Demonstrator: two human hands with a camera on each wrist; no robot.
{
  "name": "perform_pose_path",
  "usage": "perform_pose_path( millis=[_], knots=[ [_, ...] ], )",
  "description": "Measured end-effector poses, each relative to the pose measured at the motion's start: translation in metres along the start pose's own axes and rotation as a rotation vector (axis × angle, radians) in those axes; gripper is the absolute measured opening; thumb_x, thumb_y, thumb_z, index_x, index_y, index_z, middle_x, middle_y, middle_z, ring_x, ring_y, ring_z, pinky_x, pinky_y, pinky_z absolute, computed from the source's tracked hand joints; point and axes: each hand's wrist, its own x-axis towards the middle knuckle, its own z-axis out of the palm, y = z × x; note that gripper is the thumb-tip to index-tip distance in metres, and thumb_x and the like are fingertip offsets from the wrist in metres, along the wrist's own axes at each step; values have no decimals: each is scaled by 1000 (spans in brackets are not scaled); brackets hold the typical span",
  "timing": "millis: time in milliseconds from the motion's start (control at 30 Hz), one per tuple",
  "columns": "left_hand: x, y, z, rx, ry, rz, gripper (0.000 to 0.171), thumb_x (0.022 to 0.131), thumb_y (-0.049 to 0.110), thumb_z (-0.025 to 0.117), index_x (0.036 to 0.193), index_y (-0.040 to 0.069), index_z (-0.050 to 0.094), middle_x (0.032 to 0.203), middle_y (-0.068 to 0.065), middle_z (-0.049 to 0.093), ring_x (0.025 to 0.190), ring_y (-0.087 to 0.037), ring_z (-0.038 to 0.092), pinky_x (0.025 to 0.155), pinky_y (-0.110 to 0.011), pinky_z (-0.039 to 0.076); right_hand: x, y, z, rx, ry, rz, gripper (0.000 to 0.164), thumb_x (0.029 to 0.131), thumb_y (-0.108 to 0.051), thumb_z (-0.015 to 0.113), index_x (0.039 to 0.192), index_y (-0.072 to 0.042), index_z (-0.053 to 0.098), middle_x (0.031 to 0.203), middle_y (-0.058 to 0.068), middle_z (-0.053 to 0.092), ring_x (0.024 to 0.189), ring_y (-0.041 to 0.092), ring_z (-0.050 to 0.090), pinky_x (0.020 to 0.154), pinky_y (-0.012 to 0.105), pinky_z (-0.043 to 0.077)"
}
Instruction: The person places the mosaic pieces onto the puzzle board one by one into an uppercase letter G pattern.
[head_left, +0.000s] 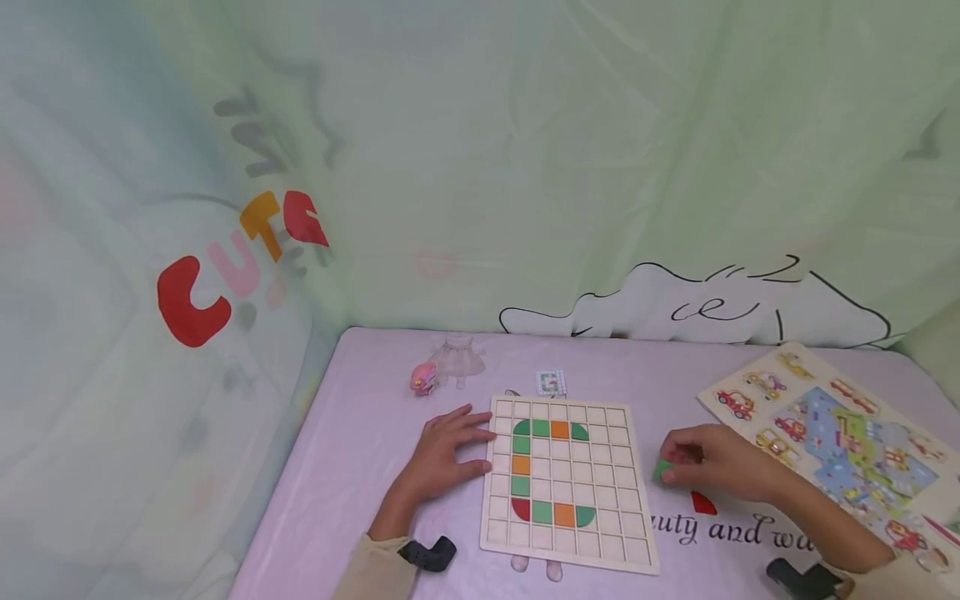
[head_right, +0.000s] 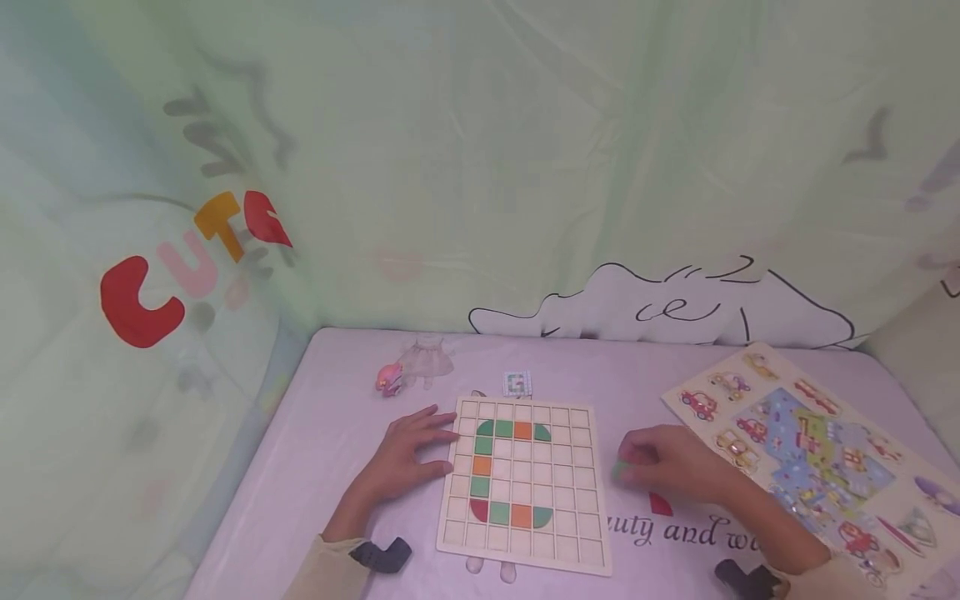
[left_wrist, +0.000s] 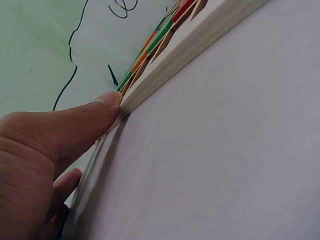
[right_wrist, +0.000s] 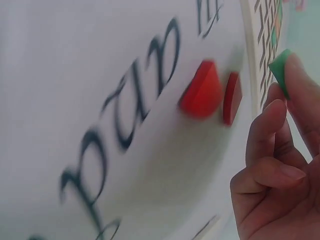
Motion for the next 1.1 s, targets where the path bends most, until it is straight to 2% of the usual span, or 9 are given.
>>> perform_pose_path(
  millis=[300, 600, 867, 1100],
  knots=[
    [0, 1, -1, -9, -1, 3, 41, 88, 37, 78, 128, 26, 71, 154, 10, 53, 155, -23, 31, 122, -58, 23, 18, -20, 18, 39, -43, -74, 9, 93, -29, 74, 99, -23, 72, 85, -12, 66, 74, 4, 55, 64, 21, 45],
    [1, 3, -2, -14, -2, -4, 41, 89, 37, 77, 128, 26, 71, 154, 8, 53, 155, -24, 31, 122, -59, 23, 34, -36, 33, 76, -80, -37, 17, 89, -31, 78, 97, -20, 68, 84, -9, 66, 77, 6, 58, 70, 20, 48],
    [1, 3, -2, -12, -3, -4, 41, 89, 38, 77, 128, 26, 72, 154, 8, 53, 155, -25, 31, 121, -59, 23, 42, -46, 47, 95, -100, -73, 11, 89, -23, 79, 92, -18, 70, 82, -8, 69, 75, 4, 60, 70, 21, 52],
    [1, 0, -1, -8, 0, 4, 41, 89, 39, 77, 127, 26, 72, 154, 9, 53, 155, -23, 31, 121, -58, 24, 46, -54, 59, 98, -99, -32, 11, 87, -23, 80, 91, -17, 72, 79, -9, 67, 73, 5, 58, 68, 21, 50]
  ],
)
